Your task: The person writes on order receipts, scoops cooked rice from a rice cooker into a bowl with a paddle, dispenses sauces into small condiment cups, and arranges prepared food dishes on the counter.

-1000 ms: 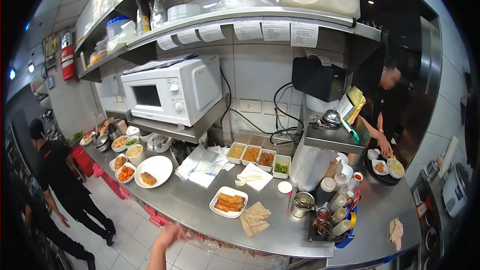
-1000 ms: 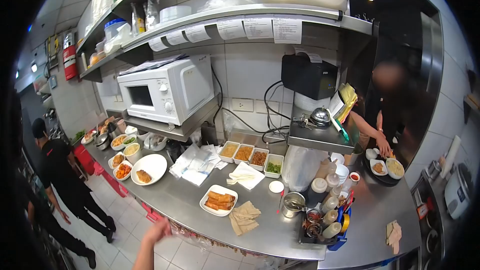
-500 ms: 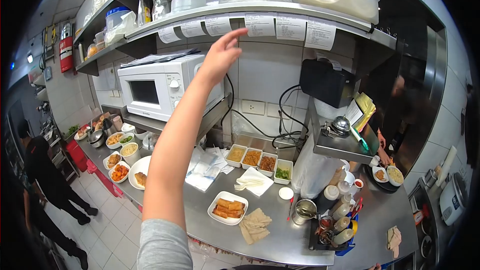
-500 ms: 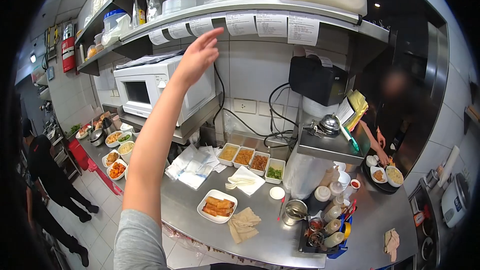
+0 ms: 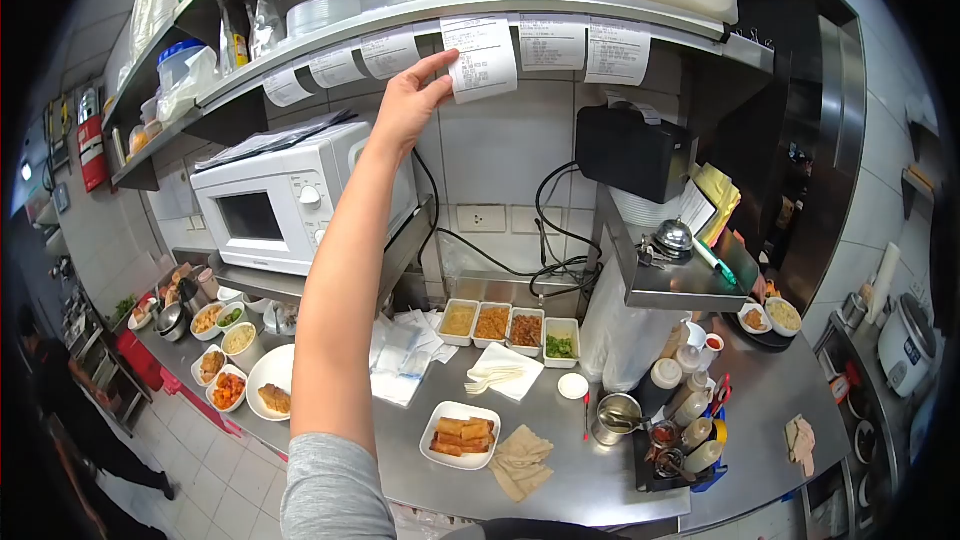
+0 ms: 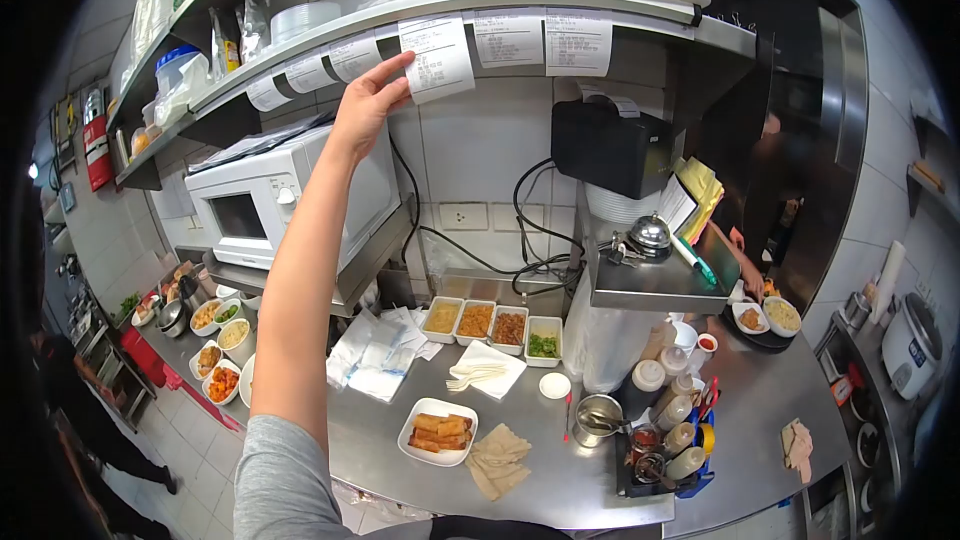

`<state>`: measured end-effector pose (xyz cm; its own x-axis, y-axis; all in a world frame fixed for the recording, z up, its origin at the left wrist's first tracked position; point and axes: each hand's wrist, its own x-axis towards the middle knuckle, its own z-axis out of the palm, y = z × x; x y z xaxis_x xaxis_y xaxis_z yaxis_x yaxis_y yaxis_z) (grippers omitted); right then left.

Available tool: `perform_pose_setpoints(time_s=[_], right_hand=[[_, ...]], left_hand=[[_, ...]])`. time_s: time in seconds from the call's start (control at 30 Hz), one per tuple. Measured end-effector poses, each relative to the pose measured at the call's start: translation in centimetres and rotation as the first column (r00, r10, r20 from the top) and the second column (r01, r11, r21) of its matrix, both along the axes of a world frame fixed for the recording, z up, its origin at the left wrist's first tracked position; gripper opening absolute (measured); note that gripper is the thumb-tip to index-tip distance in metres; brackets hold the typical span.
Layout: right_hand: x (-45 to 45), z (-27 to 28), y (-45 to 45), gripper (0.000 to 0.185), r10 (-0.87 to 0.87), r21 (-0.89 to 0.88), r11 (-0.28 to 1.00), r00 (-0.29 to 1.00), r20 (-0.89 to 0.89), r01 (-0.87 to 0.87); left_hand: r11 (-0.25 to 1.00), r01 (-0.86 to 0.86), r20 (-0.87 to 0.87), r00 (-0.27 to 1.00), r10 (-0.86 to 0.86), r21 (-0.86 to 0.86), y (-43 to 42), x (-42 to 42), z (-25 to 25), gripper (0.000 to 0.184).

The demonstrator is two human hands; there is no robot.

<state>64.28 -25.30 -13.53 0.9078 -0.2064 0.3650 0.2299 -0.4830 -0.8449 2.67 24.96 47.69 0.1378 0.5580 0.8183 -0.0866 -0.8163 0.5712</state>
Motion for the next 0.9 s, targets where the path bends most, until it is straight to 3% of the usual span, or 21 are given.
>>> perform_pose_setpoints(time_s=[0.13, 0.23, 0.37, 0.43, 0.47, 0.5, 0.53, 0.57, 0.67, 0.7, 0.77, 0.83, 0.9], right_hand=[[-3.0, 2.5, 2.4, 0.016, 0.005, -0.034, 0.999, 0.997, -0.081, -0.008], [-2.1, 0.5, 3.3, 0.016, 0.101, 0.087, 0.991, 0.995, 0.016, -0.102], [-2.1, 0.9, 4.6, 0.018, 0.1, 0.078, 0.992, 0.995, 0.017, -0.101], [-4.2, 5.3, 6.5, 0.024, 0.158, 0.097, 0.981, 0.984, 0.083, -0.166], [-5.1, 7.2, 7.7, 0.023, 0.409, 0.317, 0.863, 0.912, 0.023, -0.394], [-6.6, 9.4, 8.9, 0.022, 0.634, 0.52, 0.657, 0.773, 0.012, -0.547], [-11.0, 13.9, 11.4, 0.014, 0.642, 0.533, 0.621, 0.763, 0.076, -0.575], [-14.0, 16.9, 12.9, 0.013, 0.771, 0.515, 0.51, 0.631, 0.082, -0.689], [-23.6, 22.4, 17.6, 0.013, 0.999, 0.477, 0.036, 0.028, -0.024, -0.878], [-25.9, 22.4, 19.1, 0.013, 0.979, 0.489, -0.112, -0.179, -0.094, -0.865], [-30.1, 19.8, 22.6, 0.016, 0.843, 0.445, -0.365, -0.494, -0.215, -0.818], [-34.6, 16.4, 25.5, 0.022, 0.655, 0.531, -0.451, -0.67, -0.35, -0.717], [-38.0, 13.2, 27.9, 0.034, 0.525, 0.683, -0.346, -0.736, -0.428, -0.644]], left_hand=[[0.997, -0.066, 0.004, 0.998, 0.066, 0.048, -1.0, 0.0, -1.3, 0.038], [0.994, -0.042, 0.01, 0.999, 0.041, 0.099, -1.3, -0.2, -1.8, 0.039], [0.984, -0.053, -0.041, 0.997, 0.061, 0.17, -1.6, -0.4, -2.4, 0.041], [0.98, -0.048, -0.053, 0.997, 0.059, 0.194, -1.8, -0.4, -2.7, 0.041], [0.979, -0.03, -0.051, 0.998, 0.04, 0.2, -2.0, -0.3, -2.8, 0.041], [0.982, -0.009, -0.051, 0.999, 0.019, 0.191, -2.3, -0.2, -3.4, 0.041], [0.971, -0.017, -0.057, 0.998, 0.031, 0.24, -2.9, -0.1, -3.8, 0.041], [0.974, -0.045, -0.063, 0.996, 0.06, 0.221, -3.9, 0.1, -4.7, 0.041], [0.998, 0.04, -0.048, 0.998, -0.037, 0.051, -7.7, 1.1, -8.6, 0.037], [0.997, 0.079, -0.033, 0.996, -0.078, 0.023, -8.5, 1.2, -10.5, 0.037], [0.997, -0.013, -0.122, 0.993, 0.004, -0.073, -10.4, 0.3, -14.2, 0.04], [0.995, -0.024, -0.141, 0.99, 0.01, -0.099, -12.0, -0.8, -18.5, 0.042], [0.96, -0.039, -0.228, 0.973, -0.027, -0.278, -14.2, -2.4, -22.7, 0.041]])
